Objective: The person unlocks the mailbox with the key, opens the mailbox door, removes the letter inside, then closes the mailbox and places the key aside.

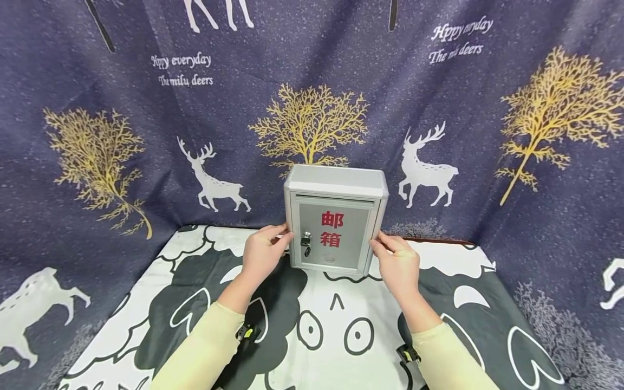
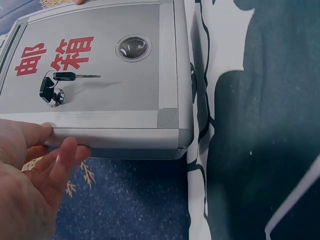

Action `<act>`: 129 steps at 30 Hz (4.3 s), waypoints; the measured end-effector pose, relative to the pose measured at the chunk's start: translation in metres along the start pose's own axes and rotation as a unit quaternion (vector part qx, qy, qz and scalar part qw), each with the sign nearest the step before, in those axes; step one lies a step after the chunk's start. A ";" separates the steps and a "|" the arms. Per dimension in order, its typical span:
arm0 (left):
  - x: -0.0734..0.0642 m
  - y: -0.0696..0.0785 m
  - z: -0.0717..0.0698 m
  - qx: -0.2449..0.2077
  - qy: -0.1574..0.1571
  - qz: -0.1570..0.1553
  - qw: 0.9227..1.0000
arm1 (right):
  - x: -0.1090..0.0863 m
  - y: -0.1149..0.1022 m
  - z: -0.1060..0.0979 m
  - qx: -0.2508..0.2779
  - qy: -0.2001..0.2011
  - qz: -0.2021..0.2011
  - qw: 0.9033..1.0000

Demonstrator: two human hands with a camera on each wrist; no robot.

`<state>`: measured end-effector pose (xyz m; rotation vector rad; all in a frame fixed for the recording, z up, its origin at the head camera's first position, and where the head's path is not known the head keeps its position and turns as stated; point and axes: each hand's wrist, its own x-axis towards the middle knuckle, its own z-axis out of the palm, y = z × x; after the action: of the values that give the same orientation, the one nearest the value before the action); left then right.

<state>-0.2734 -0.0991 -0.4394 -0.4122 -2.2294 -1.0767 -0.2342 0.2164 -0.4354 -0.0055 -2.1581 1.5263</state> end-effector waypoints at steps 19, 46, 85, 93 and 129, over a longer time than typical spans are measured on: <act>-0.006 -0.013 -0.020 -0.025 -0.002 -0.034 0.999 | -0.002 -0.002 0.028 0.016 0.004 -0.027 0.999; -0.017 -0.027 -0.011 -0.014 0.021 -0.020 0.999 | -0.002 0.018 0.038 -0.012 0.020 -0.042 0.999; -0.014 -0.038 -0.010 0.006 0.018 -0.001 1.000 | -0.008 0.012 0.030 -0.159 0.031 -0.179 0.971; -0.014 -0.040 -0.008 -0.001 0.019 -0.003 1.000 | -0.017 0.007 0.036 -0.176 0.051 -0.247 0.951; -0.014 -0.043 -0.009 -0.023 0.019 -0.010 1.000 | -0.028 -0.037 0.124 -0.242 -0.044 -0.449 0.859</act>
<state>-0.2813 -0.1326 -0.4697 -0.3873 -2.1835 -1.1381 -0.2479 0.0849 -0.4443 0.7961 -2.0649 0.4459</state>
